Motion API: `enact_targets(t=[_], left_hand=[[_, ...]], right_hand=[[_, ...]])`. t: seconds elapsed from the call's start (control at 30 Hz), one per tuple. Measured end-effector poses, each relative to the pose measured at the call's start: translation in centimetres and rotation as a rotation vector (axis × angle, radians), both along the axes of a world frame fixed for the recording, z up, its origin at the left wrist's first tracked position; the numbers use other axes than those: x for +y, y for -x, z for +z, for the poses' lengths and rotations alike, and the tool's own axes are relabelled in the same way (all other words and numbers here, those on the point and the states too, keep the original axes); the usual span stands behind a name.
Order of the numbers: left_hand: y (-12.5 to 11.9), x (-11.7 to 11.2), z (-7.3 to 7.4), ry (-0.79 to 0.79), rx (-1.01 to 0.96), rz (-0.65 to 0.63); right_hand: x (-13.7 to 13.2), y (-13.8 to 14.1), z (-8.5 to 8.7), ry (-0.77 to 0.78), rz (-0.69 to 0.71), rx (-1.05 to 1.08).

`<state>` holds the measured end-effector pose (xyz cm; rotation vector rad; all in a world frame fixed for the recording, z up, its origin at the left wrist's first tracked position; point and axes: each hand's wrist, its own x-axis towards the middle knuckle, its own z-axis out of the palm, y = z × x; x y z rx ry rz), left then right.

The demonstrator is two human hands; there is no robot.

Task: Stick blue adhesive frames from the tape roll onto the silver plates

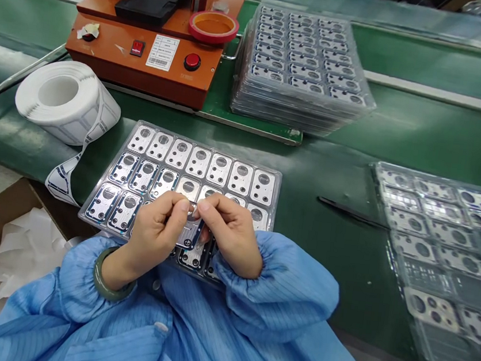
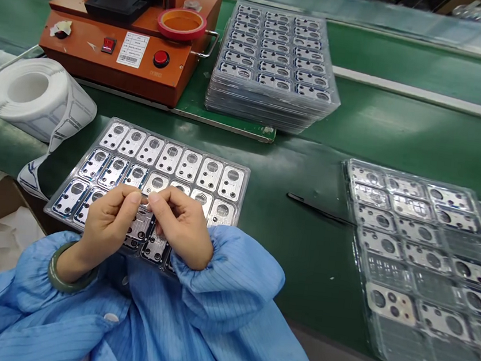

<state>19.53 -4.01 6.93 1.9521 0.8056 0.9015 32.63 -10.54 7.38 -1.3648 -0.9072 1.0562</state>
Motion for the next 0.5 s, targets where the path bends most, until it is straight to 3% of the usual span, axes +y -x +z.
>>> enact_targets(t=[0.23,0.4,0.5], left_hand=[[-0.23,-0.17,-0.38,0.023,-0.022,-0.014],[-0.02,-0.01,-0.32,0.077,-0.056,0.149],[0.27,0.28,-0.28,0.114,-0.112,0.13]], right_hand=[[0.05,-0.1,-0.07,-0.003,-0.044,-0.061],[0.18,-0.07,0.07,-0.008,0.119,0.008],[0.18,0.02,-0.1,0.004,0.163,-0.027]])
